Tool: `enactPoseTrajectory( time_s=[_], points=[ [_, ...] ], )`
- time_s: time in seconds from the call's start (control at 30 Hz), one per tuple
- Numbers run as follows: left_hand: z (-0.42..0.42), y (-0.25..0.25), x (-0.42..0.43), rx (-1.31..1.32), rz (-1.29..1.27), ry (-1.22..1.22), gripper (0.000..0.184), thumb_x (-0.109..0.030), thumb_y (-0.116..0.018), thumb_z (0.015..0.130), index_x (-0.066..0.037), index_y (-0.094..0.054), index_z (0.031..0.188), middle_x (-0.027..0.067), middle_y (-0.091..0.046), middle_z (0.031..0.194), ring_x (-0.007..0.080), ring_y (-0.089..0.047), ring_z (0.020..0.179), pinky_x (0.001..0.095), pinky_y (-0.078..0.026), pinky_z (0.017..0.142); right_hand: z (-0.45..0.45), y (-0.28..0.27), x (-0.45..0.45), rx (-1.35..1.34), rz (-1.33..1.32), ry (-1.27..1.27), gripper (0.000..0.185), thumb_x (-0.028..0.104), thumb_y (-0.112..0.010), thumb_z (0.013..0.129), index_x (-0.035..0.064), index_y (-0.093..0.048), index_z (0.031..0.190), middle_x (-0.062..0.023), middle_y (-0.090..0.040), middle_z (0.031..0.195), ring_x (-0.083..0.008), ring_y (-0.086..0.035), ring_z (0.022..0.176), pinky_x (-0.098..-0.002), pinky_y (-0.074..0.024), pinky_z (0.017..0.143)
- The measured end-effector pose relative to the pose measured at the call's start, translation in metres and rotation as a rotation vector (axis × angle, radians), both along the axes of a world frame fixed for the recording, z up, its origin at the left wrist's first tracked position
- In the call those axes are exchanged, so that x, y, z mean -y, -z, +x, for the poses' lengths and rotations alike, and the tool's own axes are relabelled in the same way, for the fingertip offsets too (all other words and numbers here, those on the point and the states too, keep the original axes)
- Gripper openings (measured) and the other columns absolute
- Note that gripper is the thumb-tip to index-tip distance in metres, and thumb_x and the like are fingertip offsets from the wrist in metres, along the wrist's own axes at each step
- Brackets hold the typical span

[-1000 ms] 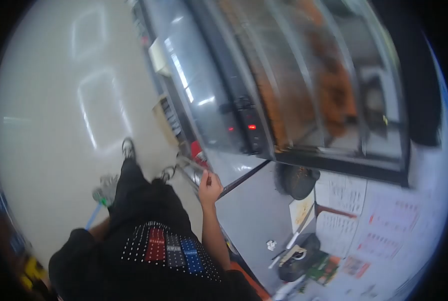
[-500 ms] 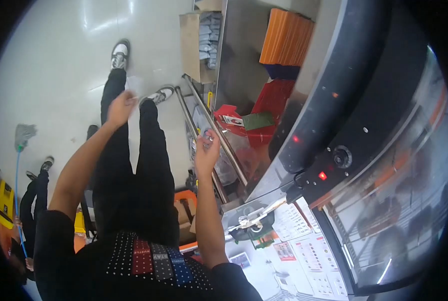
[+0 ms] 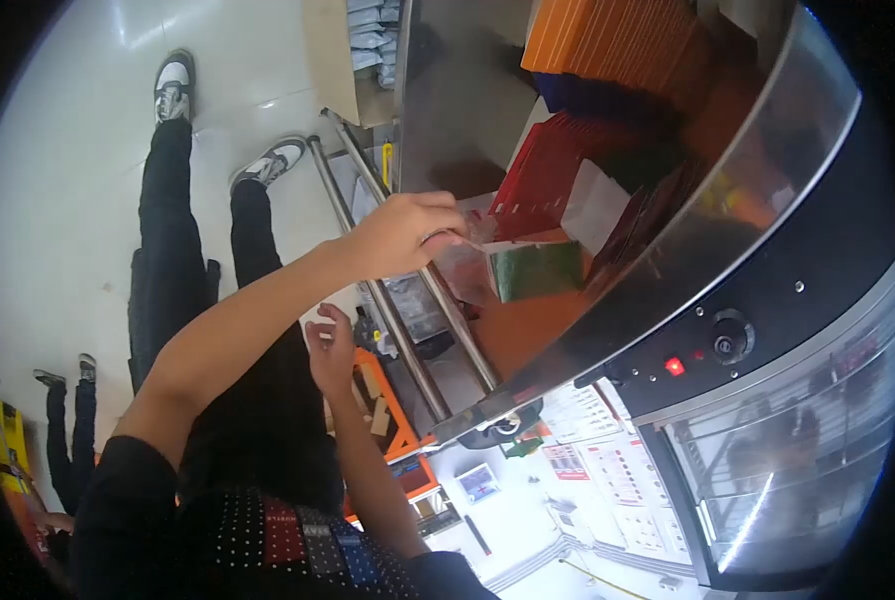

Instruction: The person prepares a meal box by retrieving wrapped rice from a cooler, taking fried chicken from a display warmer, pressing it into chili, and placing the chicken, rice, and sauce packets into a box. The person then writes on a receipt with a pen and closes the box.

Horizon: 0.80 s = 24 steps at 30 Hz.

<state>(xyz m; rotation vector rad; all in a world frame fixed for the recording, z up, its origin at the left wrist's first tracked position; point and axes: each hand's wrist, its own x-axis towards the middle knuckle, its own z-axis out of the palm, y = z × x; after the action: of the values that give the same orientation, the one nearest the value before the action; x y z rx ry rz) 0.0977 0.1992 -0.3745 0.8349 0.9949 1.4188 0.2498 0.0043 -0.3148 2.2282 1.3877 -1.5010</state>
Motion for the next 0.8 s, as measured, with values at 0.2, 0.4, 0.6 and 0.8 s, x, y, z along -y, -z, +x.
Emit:
enactPoseTrajectory(
  time_s=[0.2,0.4,0.6,0.8],
  points=[
    [-0.117,-0.062,0.061,-0.12,-0.182,-0.122,0.019,-0.005,-0.072,0.085,0.003,-0.065,0.101,0.0115,-0.066,0.089,0.021,-0.064,0.079,0.0308,-0.05,0.071,-0.035,-0.008,-0.023,-0.002,0.062,0.037,0.04,0.006,-0.069,0.088,0.0007,-0.053,0.124,-0.0101,-0.062,0.112,-0.0154,-0.064,0.082,-0.0279,-0.0539,0.068],
    [-0.197,-0.181,0.118,0.476,-0.758,-0.382,0.03,0.001,-0.062,0.092,0.0,-0.053,0.12,0.0107,-0.063,0.112,0.0183,-0.064,0.104,0.0334,-0.053,0.092,-0.081,-0.063,-0.057,-0.113,0.276,-0.021,0.096,0.013,-0.079,0.079,0.0075,-0.019,0.154,-0.0191,-0.033,0.146,-0.0269,-0.054,0.112,-0.0348,-0.0521,0.083],
    [-0.193,-0.304,0.085,0.611,-0.908,-0.05,0.024,-0.001,-0.059,0.088,-0.002,-0.051,0.111,0.016,-0.063,0.11,0.0255,-0.068,0.097,0.0394,-0.06,0.085,-0.033,-0.125,-0.081,-0.416,0.522,-0.015,0.105,0.034,-0.081,0.079,0.0091,-0.015,0.157,-0.0174,-0.022,0.157,-0.0298,-0.046,0.125,-0.0417,-0.047,0.096],
    [-0.145,-0.392,0.041,0.627,-0.842,0.323,0.033,-0.004,-0.06,0.088,-0.001,-0.052,0.12,0.0166,-0.063,0.116,0.0286,-0.066,0.106,0.0425,-0.057,0.092,0.016,-0.141,-0.048,-0.241,0.978,0.277,0.067,0.033,-0.071,0.089,0.0032,-0.041,0.141,-0.0214,-0.042,0.141,-0.0297,-0.052,0.121,-0.0416,-0.047,0.093]
  ],
)
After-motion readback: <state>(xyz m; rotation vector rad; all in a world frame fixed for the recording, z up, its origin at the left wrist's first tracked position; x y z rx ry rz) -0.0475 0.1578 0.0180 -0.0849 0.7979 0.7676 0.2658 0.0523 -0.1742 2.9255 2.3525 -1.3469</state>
